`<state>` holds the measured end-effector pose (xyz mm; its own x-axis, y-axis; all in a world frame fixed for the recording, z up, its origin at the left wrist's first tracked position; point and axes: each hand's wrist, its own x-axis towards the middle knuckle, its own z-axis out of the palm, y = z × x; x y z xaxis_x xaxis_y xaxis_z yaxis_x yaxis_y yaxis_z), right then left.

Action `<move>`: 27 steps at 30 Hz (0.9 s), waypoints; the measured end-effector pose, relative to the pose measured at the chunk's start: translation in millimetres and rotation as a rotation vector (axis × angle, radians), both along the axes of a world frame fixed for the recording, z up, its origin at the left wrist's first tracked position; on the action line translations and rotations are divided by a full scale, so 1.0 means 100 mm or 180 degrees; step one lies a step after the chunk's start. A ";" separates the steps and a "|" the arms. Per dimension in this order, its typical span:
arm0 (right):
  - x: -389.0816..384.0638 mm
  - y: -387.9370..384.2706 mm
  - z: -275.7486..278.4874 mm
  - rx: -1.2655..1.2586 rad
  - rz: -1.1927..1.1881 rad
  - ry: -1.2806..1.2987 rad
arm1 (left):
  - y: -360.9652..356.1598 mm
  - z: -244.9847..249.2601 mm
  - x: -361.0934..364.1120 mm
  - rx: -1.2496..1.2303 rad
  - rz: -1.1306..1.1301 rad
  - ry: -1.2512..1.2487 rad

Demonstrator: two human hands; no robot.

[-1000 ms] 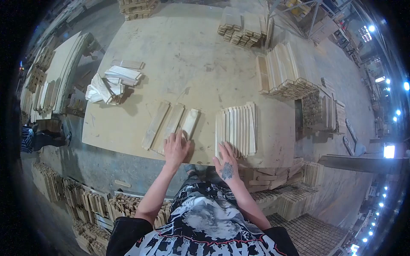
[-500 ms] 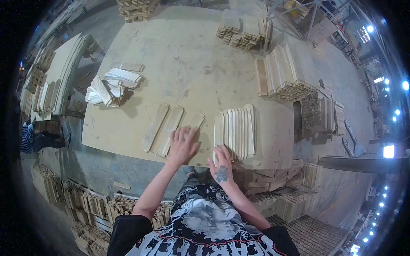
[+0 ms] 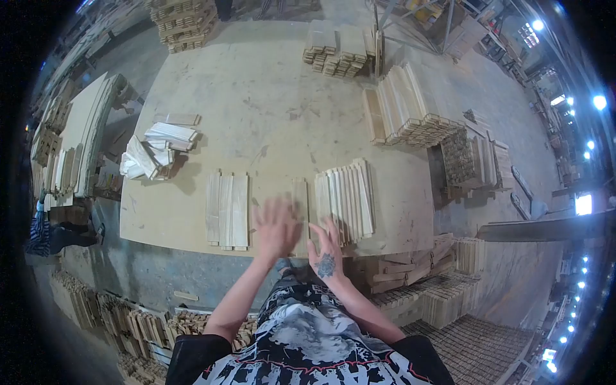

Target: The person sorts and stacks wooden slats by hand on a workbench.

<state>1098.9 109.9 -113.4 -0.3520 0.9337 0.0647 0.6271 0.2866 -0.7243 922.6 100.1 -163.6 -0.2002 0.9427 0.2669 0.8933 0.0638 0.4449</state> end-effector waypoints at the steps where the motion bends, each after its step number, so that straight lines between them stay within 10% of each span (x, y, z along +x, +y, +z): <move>1: 0.04 0.03 -0.02 0.0016 -0.0082 -0.0074 | 0.05 -0.01 0.17 -0.0042 -0.0295 0.0020; 14: 0.04 0.10 -0.24 -0.0087 -0.0147 -0.0045 | -0.28 -0.25 -0.44 -0.0106 0.0602 0.0734; 27: 0.19 0.15 -0.05 0.0142 -0.0048 -0.0087 | 0.15 -0.12 0.41 -0.0236 -0.0750 0.0243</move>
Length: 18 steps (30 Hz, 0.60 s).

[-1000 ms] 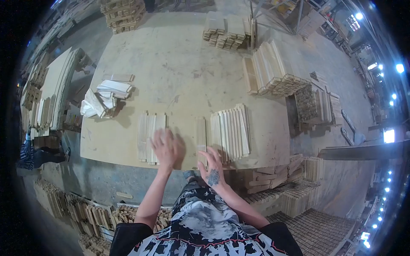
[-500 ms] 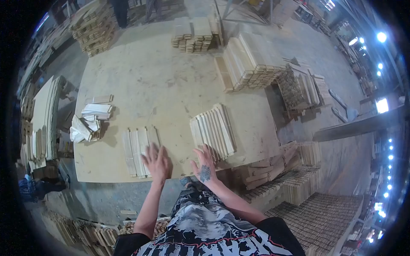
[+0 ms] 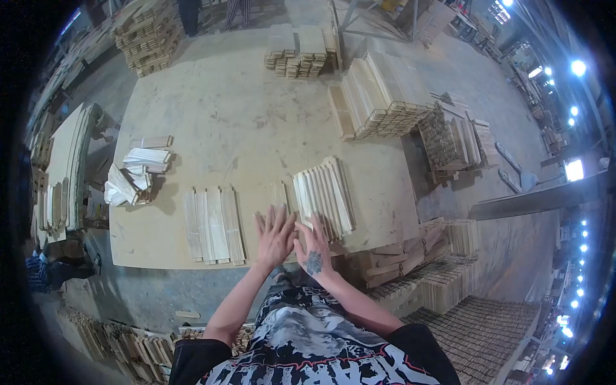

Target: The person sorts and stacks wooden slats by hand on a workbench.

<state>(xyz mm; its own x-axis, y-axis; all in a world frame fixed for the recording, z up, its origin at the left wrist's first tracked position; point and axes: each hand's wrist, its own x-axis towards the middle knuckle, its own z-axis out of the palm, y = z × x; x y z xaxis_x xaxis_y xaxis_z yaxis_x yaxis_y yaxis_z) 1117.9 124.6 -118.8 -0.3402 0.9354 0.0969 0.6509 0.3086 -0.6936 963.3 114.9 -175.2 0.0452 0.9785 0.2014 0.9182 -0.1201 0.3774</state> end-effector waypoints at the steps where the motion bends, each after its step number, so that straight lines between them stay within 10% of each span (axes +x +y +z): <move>1: 0.01 0.02 -0.03 -0.0049 0.0053 -0.0084 | -0.03 0.00 -0.05 -0.0101 0.0076 0.0079; 18: -0.07 -0.13 0.08 -0.0032 0.0156 0.0187 | -0.05 0.18 -0.05 0.0107 0.0411 -0.0234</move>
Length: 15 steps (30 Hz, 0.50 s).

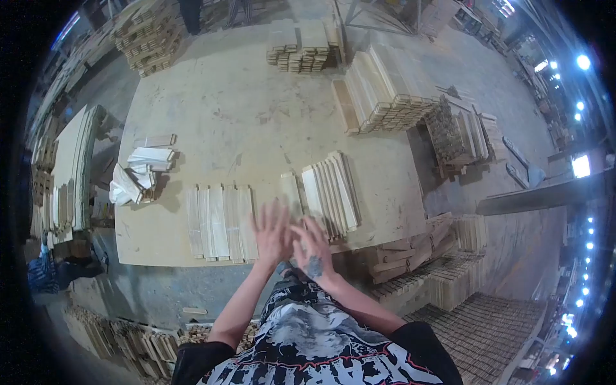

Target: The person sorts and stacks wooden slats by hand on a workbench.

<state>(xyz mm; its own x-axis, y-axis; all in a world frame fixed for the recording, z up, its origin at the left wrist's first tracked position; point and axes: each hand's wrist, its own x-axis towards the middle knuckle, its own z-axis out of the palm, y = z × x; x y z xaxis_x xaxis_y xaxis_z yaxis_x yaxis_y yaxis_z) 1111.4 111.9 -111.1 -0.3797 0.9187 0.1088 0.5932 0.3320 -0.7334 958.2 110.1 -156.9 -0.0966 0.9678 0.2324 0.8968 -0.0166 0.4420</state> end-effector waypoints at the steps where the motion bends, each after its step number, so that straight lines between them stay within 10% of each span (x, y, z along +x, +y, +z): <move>1: 0.05 0.04 -0.03 -0.0011 -0.0155 0.0035 | 0.06 -0.01 0.10 -0.0062 -0.0168 -0.0020; 15: 0.14 0.14 -0.27 0.0277 -0.0223 -0.0612 | -0.51 -0.19 -0.23 -0.0191 0.0247 0.0655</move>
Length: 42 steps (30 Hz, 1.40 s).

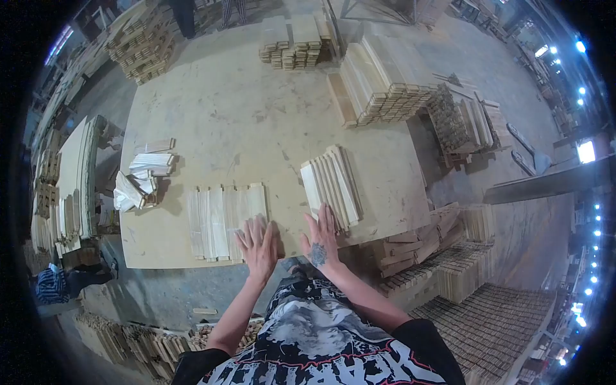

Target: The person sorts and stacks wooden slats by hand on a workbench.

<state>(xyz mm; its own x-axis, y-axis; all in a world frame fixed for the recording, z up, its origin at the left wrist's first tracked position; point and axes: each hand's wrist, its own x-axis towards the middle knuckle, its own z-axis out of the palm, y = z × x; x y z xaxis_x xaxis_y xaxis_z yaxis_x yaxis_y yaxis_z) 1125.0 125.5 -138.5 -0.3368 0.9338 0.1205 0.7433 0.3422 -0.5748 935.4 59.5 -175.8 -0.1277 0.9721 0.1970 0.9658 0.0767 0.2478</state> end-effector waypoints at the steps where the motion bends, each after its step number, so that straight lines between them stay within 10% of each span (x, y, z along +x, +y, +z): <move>1: -0.03 -0.01 0.02 -0.0013 0.0100 0.0030 | -0.01 0.01 0.01 0.0028 -0.0021 -0.0081; 12: 0.14 0.02 0.13 -0.0141 -0.0001 0.0345 | 0.76 0.01 0.60 -0.0238 -0.1015 -0.0465; 42: 0.28 0.08 0.01 -0.0107 -0.0033 0.0172 | 0.27 0.03 0.51 -0.0301 -0.0469 -0.0093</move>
<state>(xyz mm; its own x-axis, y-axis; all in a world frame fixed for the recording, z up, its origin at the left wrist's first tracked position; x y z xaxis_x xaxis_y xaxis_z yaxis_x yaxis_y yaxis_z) 1153.3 133.8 -137.2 -0.3210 0.9410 0.1068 0.7143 0.3146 -0.6252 986.8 86.9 -173.2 0.0131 0.9947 0.1019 0.9608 -0.0407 0.2744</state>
